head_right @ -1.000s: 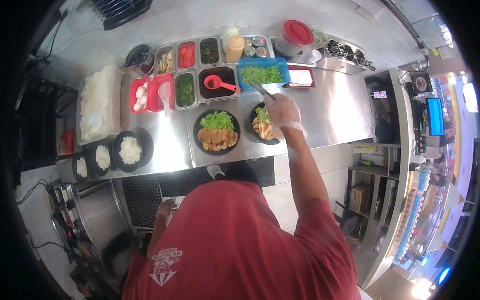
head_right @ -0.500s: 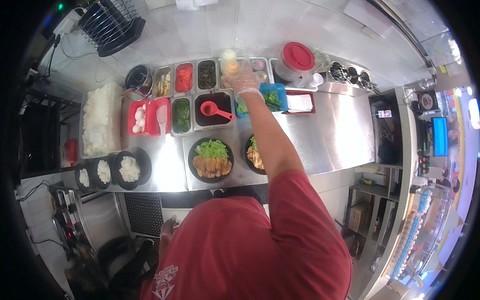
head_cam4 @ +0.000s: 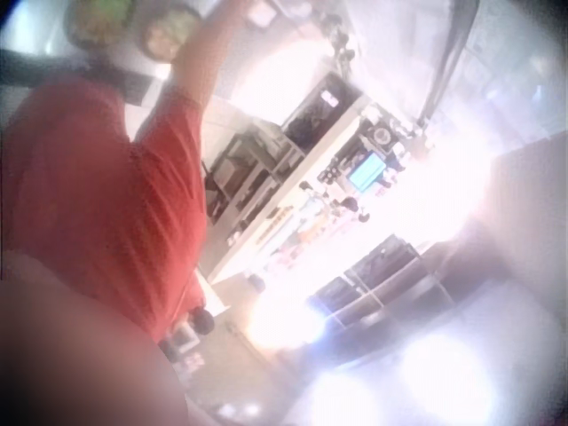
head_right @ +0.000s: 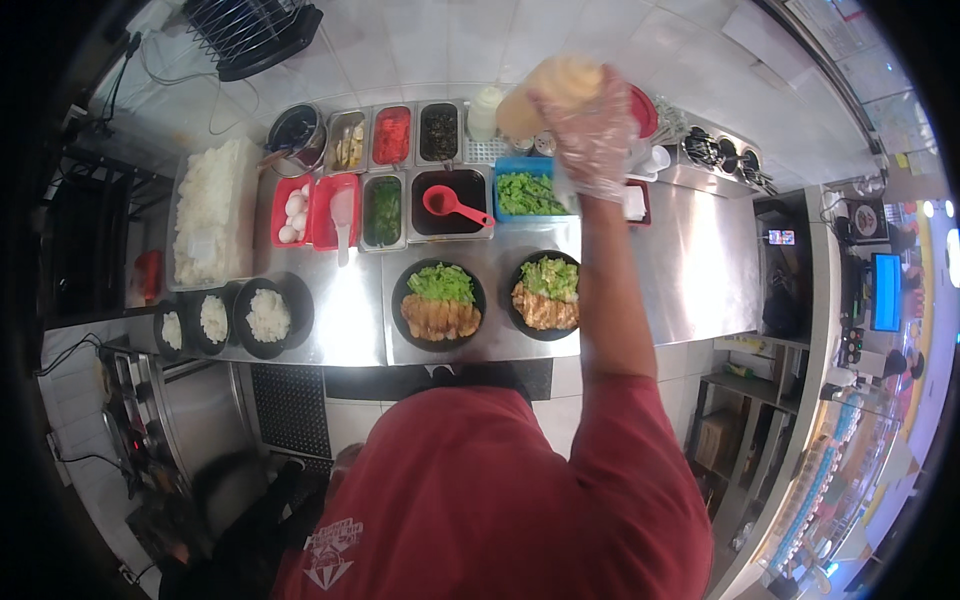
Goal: The person assembles rice bowls by scooping rice into black bowls, adding fried chicken, pouring sauce, and topping with shredded lettuce and mayonnaise. The person handles multiple bowls in sequence at a stainless steel prep counter.
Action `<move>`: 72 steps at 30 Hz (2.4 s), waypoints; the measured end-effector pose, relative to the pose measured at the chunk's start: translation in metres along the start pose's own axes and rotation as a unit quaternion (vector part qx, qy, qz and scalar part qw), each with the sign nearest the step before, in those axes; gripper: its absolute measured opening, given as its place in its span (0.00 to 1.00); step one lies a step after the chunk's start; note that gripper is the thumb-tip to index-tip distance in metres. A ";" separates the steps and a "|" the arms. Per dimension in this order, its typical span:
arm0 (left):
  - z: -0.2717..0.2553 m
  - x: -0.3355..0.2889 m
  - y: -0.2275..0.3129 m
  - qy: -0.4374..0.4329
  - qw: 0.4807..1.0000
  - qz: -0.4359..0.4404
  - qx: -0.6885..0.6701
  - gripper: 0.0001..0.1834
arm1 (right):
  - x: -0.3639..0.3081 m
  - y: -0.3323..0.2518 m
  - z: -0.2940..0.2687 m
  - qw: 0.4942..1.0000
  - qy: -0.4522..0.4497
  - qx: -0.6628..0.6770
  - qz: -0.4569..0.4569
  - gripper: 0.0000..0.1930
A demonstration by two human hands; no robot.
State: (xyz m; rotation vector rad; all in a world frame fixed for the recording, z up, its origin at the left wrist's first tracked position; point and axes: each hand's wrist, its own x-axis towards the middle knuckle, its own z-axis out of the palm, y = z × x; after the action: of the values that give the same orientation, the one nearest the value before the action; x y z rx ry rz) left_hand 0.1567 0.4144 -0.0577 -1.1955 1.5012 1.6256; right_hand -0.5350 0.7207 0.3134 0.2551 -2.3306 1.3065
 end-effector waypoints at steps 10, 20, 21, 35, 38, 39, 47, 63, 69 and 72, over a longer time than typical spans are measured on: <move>-0.036 0.042 0.114 0.038 0.996 0.019 -0.074 0.29 | -0.098 -0.015 -0.049 0.904 -0.324 0.260 0.103 0.38; -0.053 0.032 0.019 0.070 0.986 -0.137 -0.061 0.25 | -0.191 0.008 -0.029 0.680 -0.662 -0.216 0.230 0.32; -0.057 0.035 -0.002 0.065 0.985 -0.146 -0.070 0.25 | -0.197 0.014 -0.027 0.676 -0.659 -0.244 0.223 0.30; -0.045 0.017 0.024 0.064 0.985 -0.082 -0.135 0.29 | -0.211 -0.006 -0.007 0.702 -0.601 -0.331 0.192 0.26; -0.042 0.013 0.031 0.061 0.987 -0.078 -0.129 0.29 | -0.206 0.008 -0.002 0.734 -0.578 -0.326 0.142 0.26; -0.042 0.013 0.030 0.059 0.986 -0.076 -0.133 0.28 | -0.207 0.015 0.002 0.740 -0.580 -0.309 0.142 0.26; -0.040 0.007 0.006 0.073 0.979 -0.129 -0.140 0.26 | -0.199 0.016 0.027 0.713 -0.594 -0.358 0.105 0.28; -0.047 0.016 -0.010 0.061 0.974 -0.081 -0.201 0.27 | -0.191 -0.022 0.066 0.643 -0.642 -0.415 0.048 0.30; -0.044 0.015 -0.018 0.074 0.975 -0.103 -0.183 0.26 | -0.196 -0.027 0.080 0.615 -0.668 -0.419 0.012 0.31; -0.045 0.017 -0.036 0.060 0.972 -0.106 -0.202 0.25 | -0.193 -0.035 0.086 0.627 -0.673 -0.391 0.008 0.32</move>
State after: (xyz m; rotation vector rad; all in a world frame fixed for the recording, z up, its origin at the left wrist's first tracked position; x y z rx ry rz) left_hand 0.1912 0.3736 -0.0854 -1.6382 1.0904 1.7872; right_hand -0.3776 0.6180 0.2098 1.2124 -3.7403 -0.4049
